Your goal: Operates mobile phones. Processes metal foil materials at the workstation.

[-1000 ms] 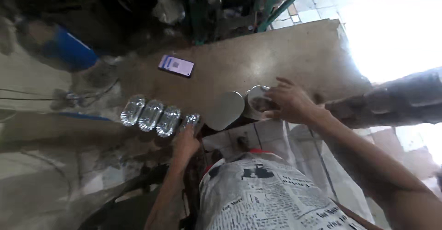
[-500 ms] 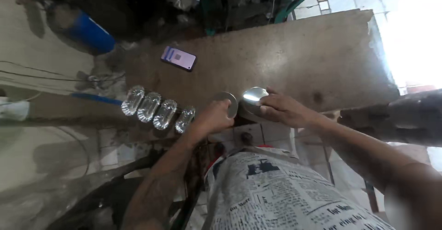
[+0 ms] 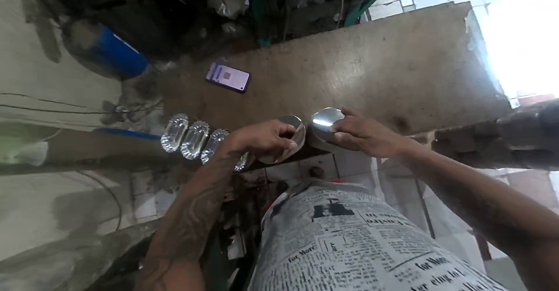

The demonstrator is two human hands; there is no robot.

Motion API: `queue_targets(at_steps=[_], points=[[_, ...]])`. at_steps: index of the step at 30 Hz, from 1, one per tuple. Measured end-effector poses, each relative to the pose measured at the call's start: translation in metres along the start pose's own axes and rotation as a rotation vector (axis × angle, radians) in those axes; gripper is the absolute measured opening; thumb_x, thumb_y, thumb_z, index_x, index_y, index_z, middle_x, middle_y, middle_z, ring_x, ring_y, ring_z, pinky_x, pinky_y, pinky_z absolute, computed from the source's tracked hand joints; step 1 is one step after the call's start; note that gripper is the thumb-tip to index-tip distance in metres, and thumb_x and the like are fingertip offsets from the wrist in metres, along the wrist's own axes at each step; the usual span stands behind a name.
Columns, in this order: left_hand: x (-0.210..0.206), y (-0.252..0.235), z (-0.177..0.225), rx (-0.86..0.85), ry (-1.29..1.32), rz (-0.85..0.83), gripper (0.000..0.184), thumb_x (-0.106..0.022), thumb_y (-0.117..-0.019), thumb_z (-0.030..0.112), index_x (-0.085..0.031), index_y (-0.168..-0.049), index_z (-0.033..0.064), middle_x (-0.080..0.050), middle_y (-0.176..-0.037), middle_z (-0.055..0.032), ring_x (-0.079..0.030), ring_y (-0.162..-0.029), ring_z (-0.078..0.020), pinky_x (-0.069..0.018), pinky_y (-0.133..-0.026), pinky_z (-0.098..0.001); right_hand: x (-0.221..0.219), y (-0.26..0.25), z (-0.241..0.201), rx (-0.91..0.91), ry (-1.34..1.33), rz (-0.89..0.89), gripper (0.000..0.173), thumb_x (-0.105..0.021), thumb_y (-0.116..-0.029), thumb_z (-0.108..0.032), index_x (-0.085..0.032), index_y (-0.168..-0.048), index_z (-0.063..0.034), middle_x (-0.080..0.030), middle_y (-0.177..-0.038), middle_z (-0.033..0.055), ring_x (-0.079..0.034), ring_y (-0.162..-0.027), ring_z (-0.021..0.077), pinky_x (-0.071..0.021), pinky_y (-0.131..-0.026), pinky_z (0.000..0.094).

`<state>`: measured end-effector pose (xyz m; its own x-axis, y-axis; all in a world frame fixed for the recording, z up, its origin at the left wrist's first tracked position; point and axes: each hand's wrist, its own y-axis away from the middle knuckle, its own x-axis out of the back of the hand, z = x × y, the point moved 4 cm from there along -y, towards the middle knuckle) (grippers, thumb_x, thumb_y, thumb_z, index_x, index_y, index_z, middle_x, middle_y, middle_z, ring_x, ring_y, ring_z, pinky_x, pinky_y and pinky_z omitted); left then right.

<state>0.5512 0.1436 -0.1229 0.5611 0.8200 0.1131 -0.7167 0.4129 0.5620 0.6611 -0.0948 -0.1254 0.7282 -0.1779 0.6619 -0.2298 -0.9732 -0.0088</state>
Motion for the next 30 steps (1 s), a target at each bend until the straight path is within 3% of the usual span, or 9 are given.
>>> queue_targets(at_steps=[3, 5, 7, 13, 20, 23, 24, 28, 30], points=[[-0.003, -0.002, 0.001, 0.04, -0.108, 0.11, 0.03, -0.072, -0.0959, 0.016, -0.065, -0.124, 0.0062, -0.07, -0.097, -0.0092, -0.065, -0.074, -0.015, -0.0566, -0.068, -0.0328, -0.001, 0.001, -0.004, -0.015, 0.005, 0.018, 0.039, -0.045, -0.1083, -0.032, -0.07, -0.122, -0.0043, -0.072, -0.117, 0.006, -0.061, -0.124, 0.0166, -0.0211, -0.128, 0.0478], [-0.008, -0.005, 0.004, 0.094, -0.254, 0.186, 0.043, -0.08, -0.0903, 0.022, -0.064, -0.127, 0.0087, -0.07, -0.11, -0.0108, -0.068, -0.094, -0.0211, -0.0574, -0.085, -0.0435, 0.0, 0.0, -0.004, -0.036, -0.009, 0.022, 0.034, -0.058, -0.1037, -0.03, -0.071, -0.121, -0.0038, -0.072, -0.116, 0.0067, -0.063, -0.121, 0.0169, -0.0233, -0.127, 0.0476], [-0.012, -0.007, 0.005, 0.118, -0.328, 0.186, 0.045, -0.08, -0.0898, 0.024, -0.062, -0.128, 0.0084, -0.069, -0.111, -0.013, -0.068, -0.097, -0.0247, -0.0565, -0.087, -0.0483, 0.0, -0.001, -0.002, -0.074, -0.018, 0.018, 0.031, -0.07, -0.0955, -0.026, -0.071, -0.119, -0.0056, -0.072, -0.114, 0.0059, -0.063, -0.12, 0.0163, -0.0258, -0.127, 0.0472], [0.009, 0.0, 0.001, -0.045, -0.104, -0.026, 0.026, -0.069, -0.0973, 0.01, -0.066, -0.122, 0.0028, -0.071, -0.099, -0.0089, -0.068, -0.081, -0.0135, -0.0587, -0.075, -0.0306, -0.006, -0.003, -0.008, -0.097, 0.046, 0.062, 0.041, -0.072, -0.0769, -0.011, -0.072, -0.117, -0.0024, -0.072, -0.114, 0.0096, -0.063, -0.121, 0.0236, -0.0247, -0.126, 0.0495], [-0.01, -0.001, 0.014, 0.096, -0.343, 0.174, 0.038, -0.081, -0.0883, 0.019, -0.067, -0.121, 0.006, -0.07, -0.104, -0.0124, -0.068, -0.09, -0.023, -0.0567, -0.083, -0.0451, -0.017, 0.001, -0.013, -0.031, 0.202, 0.117, 0.034, -0.067, -0.0826, -0.019, -0.073, -0.113, -0.006, -0.073, -0.107, 0.008, -0.067, -0.111, 0.0254, -0.0308, -0.122, 0.0529], [-0.008, 0.003, 0.013, 0.065, -0.328, 0.159, 0.032, -0.077, -0.0914, 0.016, -0.068, -0.12, 0.0059, -0.07, -0.099, -0.0111, -0.067, -0.083, -0.0204, -0.057, -0.078, -0.0417, -0.014, -0.001, -0.017, -0.059, 0.161, 0.116, 0.026, -0.065, -0.0879, -0.02, -0.074, -0.108, -0.0053, -0.073, -0.106, 0.0098, -0.066, -0.113, 0.0271, -0.0371, -0.118, 0.0515], [-0.007, 0.004, 0.012, 0.039, -0.306, 0.142, 0.031, -0.076, -0.0924, 0.014, -0.068, -0.12, 0.0049, -0.071, -0.096, -0.0115, -0.067, -0.077, -0.0192, -0.0576, -0.073, -0.0398, -0.014, 0.0, -0.018, -0.077, 0.144, 0.105, 0.027, -0.062, -0.0893, -0.02, -0.073, -0.108, -0.0047, -0.073, -0.107, 0.0107, -0.065, -0.115, 0.028, -0.0382, -0.117, 0.0521], [-0.011, 0.0, 0.021, 0.062, -0.397, 0.221, 0.036, -0.075, -0.0892, 0.009, -0.064, -0.122, 0.0008, -0.069, -0.108, -0.0157, -0.066, -0.094, -0.0257, -0.054, -0.086, -0.0468, 0.01, -0.003, -0.037, -0.132, 0.25, 0.08, 0.035, -0.06, -0.0935, -0.014, -0.067, -0.123, 0.0025, -0.07, -0.12, 0.0208, -0.063, -0.121, 0.0401, -0.0378, -0.116, 0.0586], [-0.023, -0.001, 0.022, 0.097, -0.423, 0.262, 0.036, -0.075, -0.0882, 0.011, -0.065, -0.122, 0.0034, -0.07, -0.109, -0.014, -0.068, -0.096, -0.0259, -0.0556, -0.086, -0.0481, 0.031, 0.004, -0.058, -0.141, 0.358, 0.139, 0.03, -0.061, -0.0942, -0.014, -0.068, -0.118, 0.0029, -0.07, -0.114, 0.0219, -0.066, -0.11, 0.0426, -0.0526, -0.095, 0.0613]])
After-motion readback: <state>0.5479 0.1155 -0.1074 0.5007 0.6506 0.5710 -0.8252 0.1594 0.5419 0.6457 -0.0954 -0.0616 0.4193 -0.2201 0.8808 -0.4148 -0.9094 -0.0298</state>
